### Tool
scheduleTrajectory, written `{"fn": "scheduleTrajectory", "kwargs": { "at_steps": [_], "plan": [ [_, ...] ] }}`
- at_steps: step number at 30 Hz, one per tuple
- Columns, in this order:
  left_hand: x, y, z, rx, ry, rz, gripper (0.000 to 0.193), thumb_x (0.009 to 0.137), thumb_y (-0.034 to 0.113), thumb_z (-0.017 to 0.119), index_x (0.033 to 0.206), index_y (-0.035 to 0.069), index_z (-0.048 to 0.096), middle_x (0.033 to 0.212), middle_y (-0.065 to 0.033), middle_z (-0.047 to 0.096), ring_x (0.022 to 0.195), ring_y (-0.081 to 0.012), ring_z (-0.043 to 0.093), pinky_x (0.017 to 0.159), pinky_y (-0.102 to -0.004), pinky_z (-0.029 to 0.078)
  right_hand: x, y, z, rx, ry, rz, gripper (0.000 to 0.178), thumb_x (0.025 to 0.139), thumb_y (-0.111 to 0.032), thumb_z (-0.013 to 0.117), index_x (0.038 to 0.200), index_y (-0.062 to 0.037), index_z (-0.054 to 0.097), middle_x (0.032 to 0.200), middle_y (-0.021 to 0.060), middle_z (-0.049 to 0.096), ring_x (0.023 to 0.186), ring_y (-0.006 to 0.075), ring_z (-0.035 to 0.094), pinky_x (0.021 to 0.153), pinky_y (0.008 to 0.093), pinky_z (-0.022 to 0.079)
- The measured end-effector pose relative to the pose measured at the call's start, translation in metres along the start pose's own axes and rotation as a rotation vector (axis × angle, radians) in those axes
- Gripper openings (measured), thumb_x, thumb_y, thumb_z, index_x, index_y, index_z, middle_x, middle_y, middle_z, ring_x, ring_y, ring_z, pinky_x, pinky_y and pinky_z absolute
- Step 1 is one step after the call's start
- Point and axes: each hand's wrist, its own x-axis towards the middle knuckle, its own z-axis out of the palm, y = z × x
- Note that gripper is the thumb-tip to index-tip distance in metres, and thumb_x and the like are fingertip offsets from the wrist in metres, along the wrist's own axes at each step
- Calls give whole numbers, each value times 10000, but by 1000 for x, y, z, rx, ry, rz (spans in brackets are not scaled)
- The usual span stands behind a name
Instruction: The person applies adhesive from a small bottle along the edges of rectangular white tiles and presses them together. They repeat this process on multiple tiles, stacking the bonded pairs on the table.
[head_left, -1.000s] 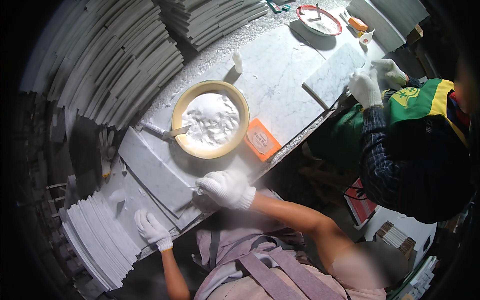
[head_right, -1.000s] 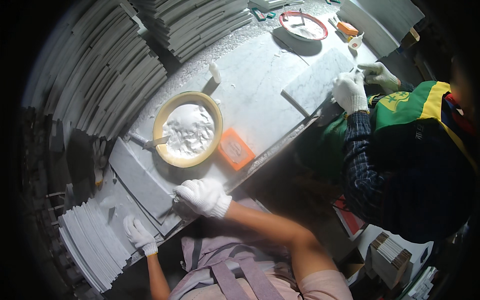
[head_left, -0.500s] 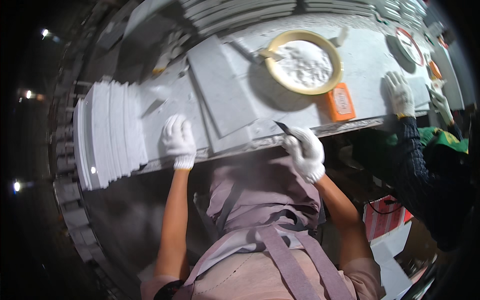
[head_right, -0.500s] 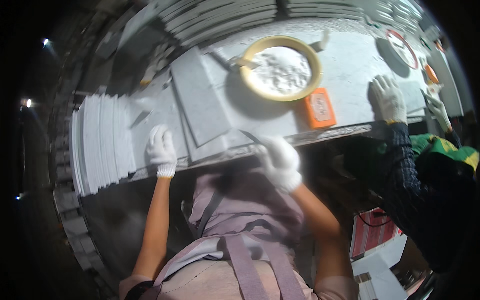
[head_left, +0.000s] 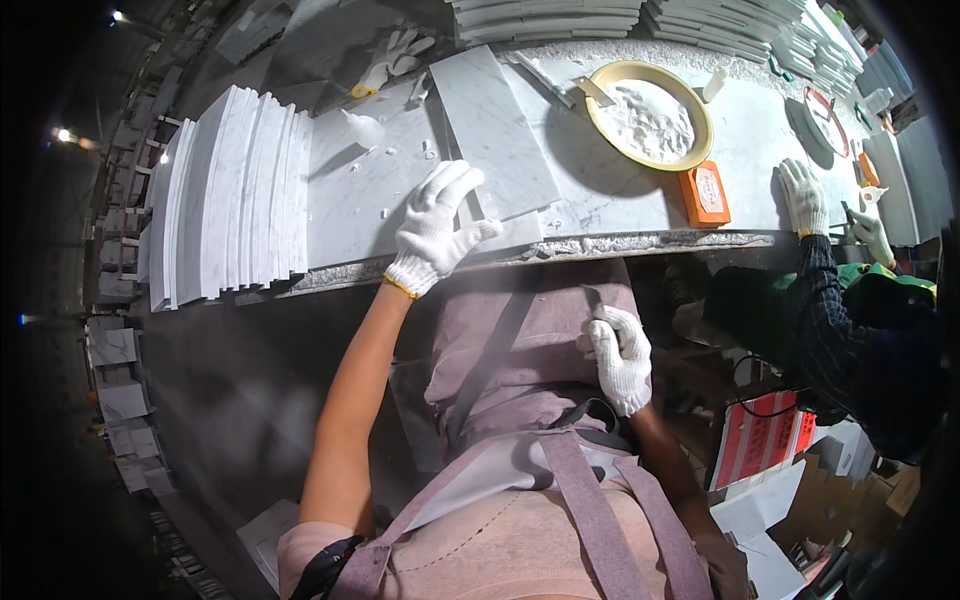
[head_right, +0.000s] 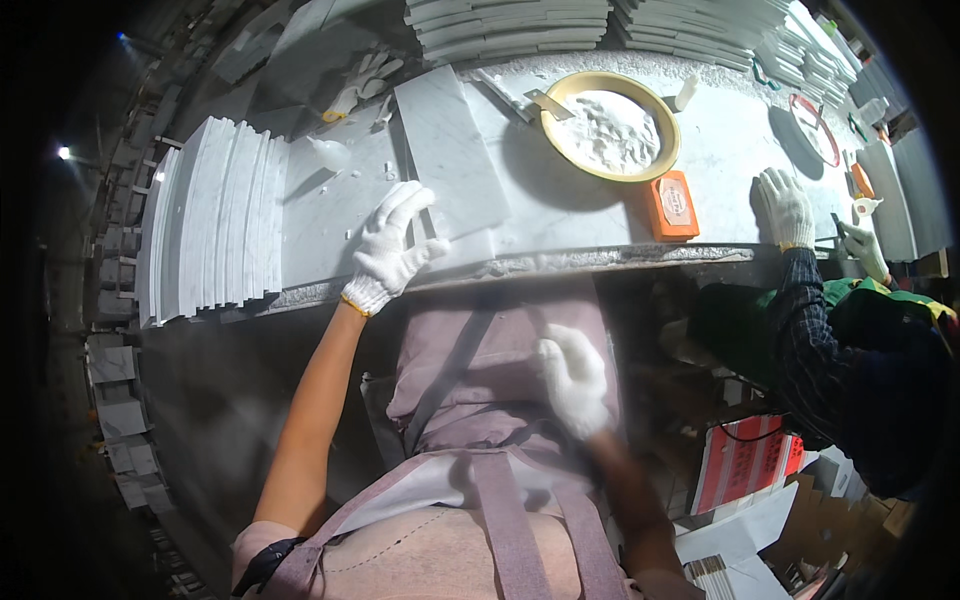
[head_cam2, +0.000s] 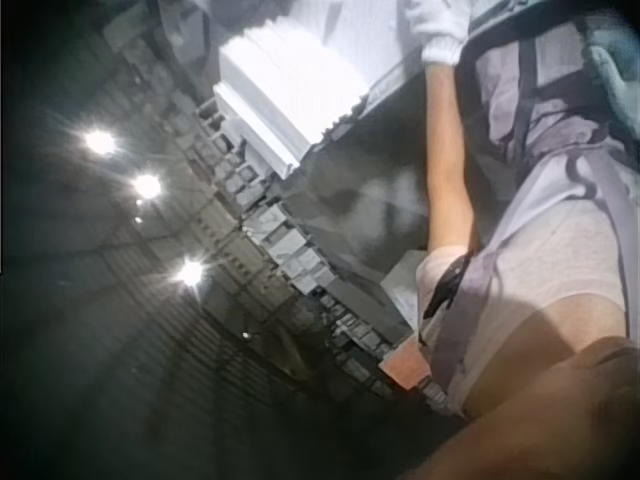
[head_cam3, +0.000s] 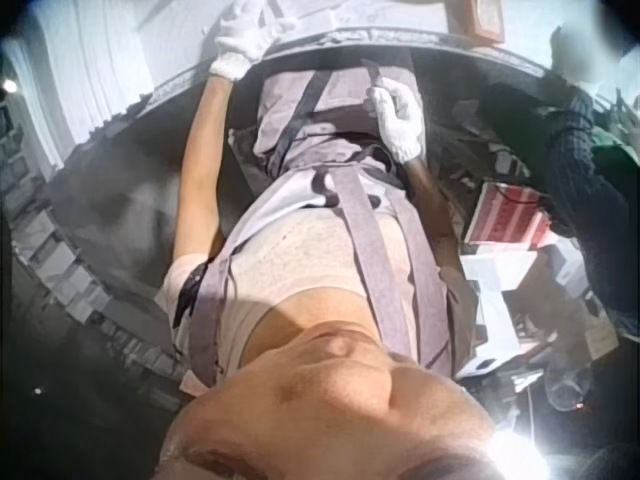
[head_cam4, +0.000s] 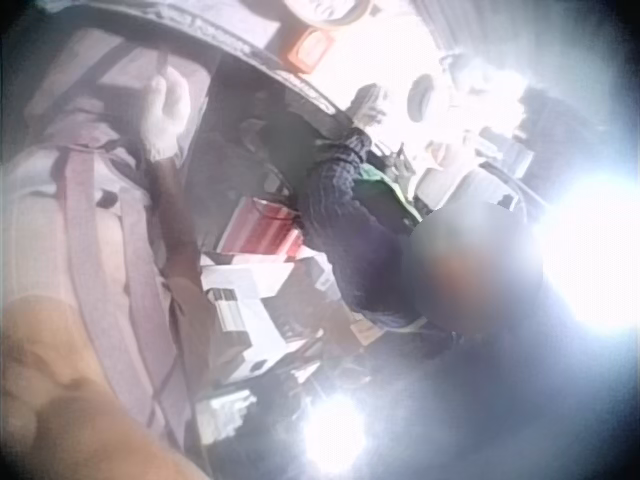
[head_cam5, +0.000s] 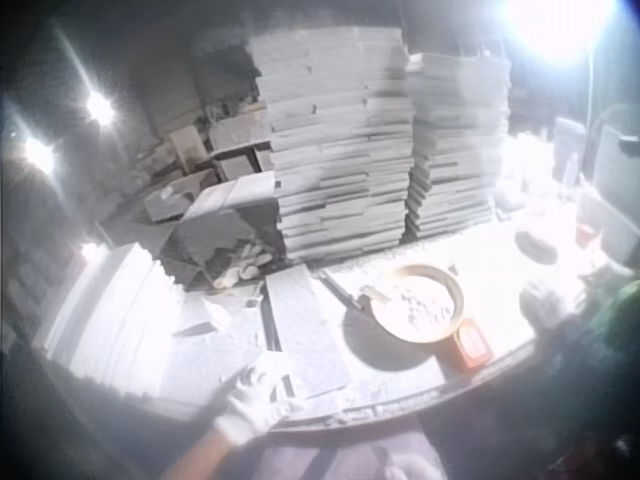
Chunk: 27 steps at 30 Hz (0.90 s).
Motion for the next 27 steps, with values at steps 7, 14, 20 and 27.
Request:
{"fn": "scheduleTrajectory", "kwargs": {
  "at_steps": [7, 14, 20, 27],
  "plan": [
    [21, -5, 12, 108, -141, -31, 683, 828, 521, 825, 1364, 139, 640, 1456, -110, 583, 1436, -335, 465, 1206, -498, 359, 3, -17, 7, 86, -22, 88, 237, 1077, -156, 616, 1260, -5, 629, 995, 63, 713, 786, 108, 682, 677, 254, 568],
    [25, -1, -3, 71, -12, 19, 433, 907, 309, 771, 1289, 119, 701, 1342, -125, 675, 1329, -337, 581, 1150, -484, 443, 3, -19, 7, 83, 38, 130, 243, 1077, -172, 620, 1258, -11, 635, 994, 60, 710, 784, 108, 683, 677, 258, 568],
    [-1, 27, -23, 5, -226, 11, 426, 935, 229, 713, 1346, 117, 686, 1407, -125, 653, 1408, -347, 533, 1214, -491, 370, 13, -15, 9, 75, -17, 143, 249, 1075, -183, 622, 1259, -16, 637, 995, 57, 707, 788, 104, 684, 676, 252, 564],
    [-4, 15, -12, 68, -172, 60, 441, 990, 319, 688, 1375, 106, 666, 1439, -105, 638, 1410, -334, 527, 1218, -489, 373, 22, -15, 7, 138, 20, 209, 224, 1076, -206, 629, 1193, -16, 640, 934, 35, 690, 743, 99, 655, 657, 250, 545]
  ]
}}
